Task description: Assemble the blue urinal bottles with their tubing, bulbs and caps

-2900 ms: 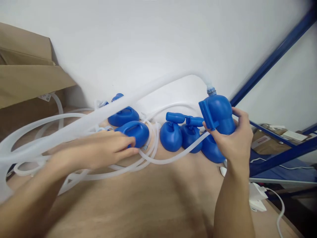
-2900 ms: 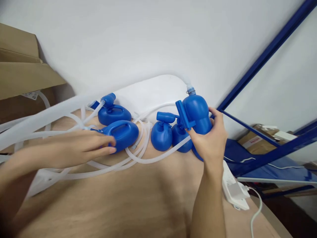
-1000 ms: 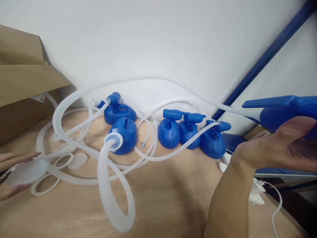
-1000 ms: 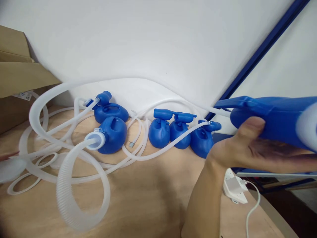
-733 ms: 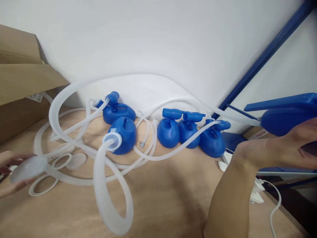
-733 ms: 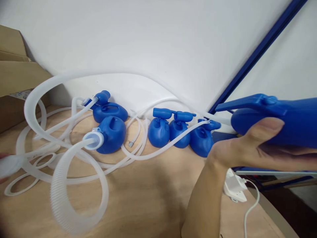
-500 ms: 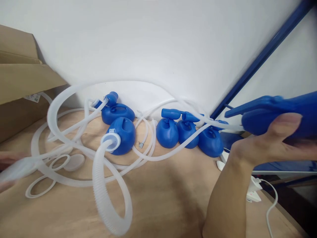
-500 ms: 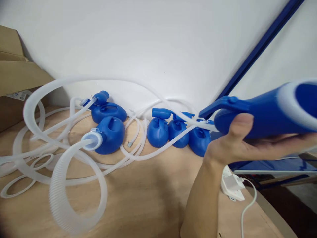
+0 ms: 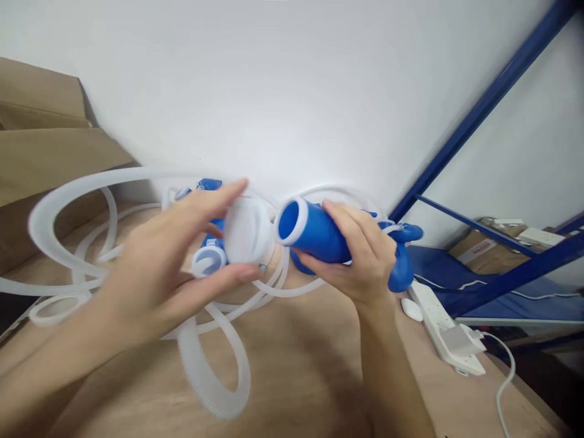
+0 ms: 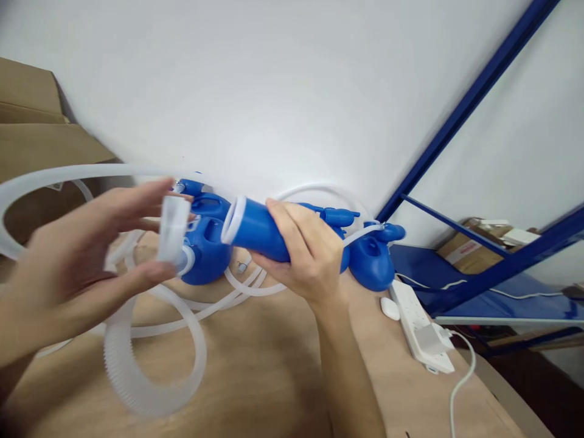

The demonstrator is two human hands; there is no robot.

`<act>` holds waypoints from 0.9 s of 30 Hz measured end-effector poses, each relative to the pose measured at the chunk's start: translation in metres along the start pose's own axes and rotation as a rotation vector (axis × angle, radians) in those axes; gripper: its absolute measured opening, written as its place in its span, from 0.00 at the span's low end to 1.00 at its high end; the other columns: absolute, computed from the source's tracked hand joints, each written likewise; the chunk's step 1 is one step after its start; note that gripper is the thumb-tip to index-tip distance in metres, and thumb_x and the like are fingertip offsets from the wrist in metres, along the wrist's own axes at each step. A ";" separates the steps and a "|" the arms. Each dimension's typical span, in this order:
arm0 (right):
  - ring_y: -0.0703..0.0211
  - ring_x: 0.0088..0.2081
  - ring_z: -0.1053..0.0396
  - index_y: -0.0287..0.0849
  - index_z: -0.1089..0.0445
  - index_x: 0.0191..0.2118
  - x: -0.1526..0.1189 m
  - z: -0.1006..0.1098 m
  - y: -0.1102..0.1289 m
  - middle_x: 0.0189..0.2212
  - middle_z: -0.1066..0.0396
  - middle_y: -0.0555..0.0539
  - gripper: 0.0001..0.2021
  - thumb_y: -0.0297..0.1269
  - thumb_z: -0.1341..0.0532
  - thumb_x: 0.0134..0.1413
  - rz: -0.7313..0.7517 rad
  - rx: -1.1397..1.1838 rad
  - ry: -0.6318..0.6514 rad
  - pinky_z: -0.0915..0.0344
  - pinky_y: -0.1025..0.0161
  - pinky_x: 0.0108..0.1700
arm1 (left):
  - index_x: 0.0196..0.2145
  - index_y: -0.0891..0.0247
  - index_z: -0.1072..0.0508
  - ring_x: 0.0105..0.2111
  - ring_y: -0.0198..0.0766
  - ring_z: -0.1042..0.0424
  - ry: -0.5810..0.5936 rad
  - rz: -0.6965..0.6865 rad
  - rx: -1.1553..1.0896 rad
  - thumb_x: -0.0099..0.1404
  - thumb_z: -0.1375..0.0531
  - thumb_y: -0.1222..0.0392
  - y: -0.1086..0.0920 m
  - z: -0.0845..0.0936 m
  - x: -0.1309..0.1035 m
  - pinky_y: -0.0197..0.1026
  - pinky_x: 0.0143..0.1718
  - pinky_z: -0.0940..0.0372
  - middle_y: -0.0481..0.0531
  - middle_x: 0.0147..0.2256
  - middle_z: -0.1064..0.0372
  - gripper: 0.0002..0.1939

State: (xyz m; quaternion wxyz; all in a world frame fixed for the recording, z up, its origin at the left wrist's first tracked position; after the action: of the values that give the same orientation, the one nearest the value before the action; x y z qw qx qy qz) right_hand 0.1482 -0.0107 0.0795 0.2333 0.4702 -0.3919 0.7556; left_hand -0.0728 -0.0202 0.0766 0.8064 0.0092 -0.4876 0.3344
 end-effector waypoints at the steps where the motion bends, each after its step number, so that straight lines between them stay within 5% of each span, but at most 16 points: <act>1: 0.43 0.47 0.19 0.42 0.32 0.65 0.000 0.000 0.003 0.47 0.19 0.39 0.31 0.46 0.29 0.61 -0.003 0.028 -0.013 0.20 0.52 0.51 | 0.70 0.56 0.34 0.48 0.45 0.22 0.008 -0.024 -0.028 0.71 0.33 0.48 -0.004 -0.010 0.011 0.44 0.49 0.23 0.58 0.59 0.25 0.34; 5: 0.43 0.48 0.19 0.41 0.31 0.63 0.000 0.000 0.011 0.47 0.18 0.39 0.27 0.46 0.31 0.63 0.014 0.118 -0.009 0.20 0.52 0.52 | 0.68 0.53 0.31 0.49 0.48 0.19 0.090 0.051 -0.189 0.69 0.32 0.45 0.005 -0.040 0.022 0.43 0.48 0.22 0.55 0.58 0.24 0.33; 9: 0.44 0.47 0.19 0.39 0.29 0.61 -0.002 -0.003 0.016 0.47 0.18 0.38 0.24 0.44 0.32 0.63 0.090 0.158 0.031 0.20 0.51 0.51 | 0.68 0.50 0.32 0.51 0.51 0.19 0.209 0.088 -0.253 0.66 0.30 0.42 0.019 -0.045 0.013 0.44 0.49 0.21 0.53 0.56 0.22 0.36; 14: 0.45 0.46 0.18 0.44 0.31 0.64 -0.001 -0.008 0.015 0.47 0.17 0.40 0.28 0.40 0.30 0.58 0.077 0.287 0.055 0.19 0.51 0.48 | 0.69 0.51 0.34 0.50 0.50 0.18 0.239 -0.087 -0.068 0.70 0.34 0.42 0.011 -0.039 0.012 0.46 0.51 0.22 0.53 0.58 0.23 0.34; 19: 0.45 0.47 0.17 0.45 0.30 0.64 -0.002 -0.014 0.008 0.50 0.18 0.41 0.30 0.40 0.28 0.55 0.006 0.486 0.159 0.19 0.51 0.49 | 0.74 0.57 0.44 0.66 0.46 0.30 0.273 -0.332 -0.011 0.78 0.42 0.59 -0.012 -0.041 0.006 0.42 0.66 0.32 0.57 0.70 0.37 0.32; 23: 0.45 0.48 0.17 0.45 0.29 0.63 -0.007 -0.022 0.006 0.51 0.18 0.41 0.30 0.47 0.29 0.56 -0.040 0.564 0.254 0.19 0.52 0.48 | 0.76 0.56 0.49 0.70 0.46 0.36 0.294 -0.386 0.011 0.77 0.45 0.67 -0.014 -0.047 0.003 0.44 0.69 0.35 0.57 0.73 0.43 0.35; 27: 0.46 0.49 0.18 0.45 0.30 0.63 -0.011 -0.028 0.005 0.50 0.17 0.42 0.31 0.46 0.29 0.55 -0.086 0.595 0.273 0.20 0.52 0.51 | 0.77 0.58 0.53 0.69 0.45 0.35 0.293 -0.433 -0.008 0.76 0.45 0.66 -0.014 -0.049 0.004 0.44 0.67 0.32 0.58 0.71 0.40 0.37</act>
State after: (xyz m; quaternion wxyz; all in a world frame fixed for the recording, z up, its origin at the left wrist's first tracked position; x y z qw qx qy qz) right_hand 0.1345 0.0091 0.0607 0.1676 0.4283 -0.0988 0.8825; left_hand -0.0258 -0.0120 0.0589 0.9212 0.0616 -0.3538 0.1498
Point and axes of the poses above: each hand's wrist, its own x-axis towards the middle knuckle, its own z-axis out of the back of the hand, y = z × x, the point moved 8 cm from there along x, towards the middle knuckle
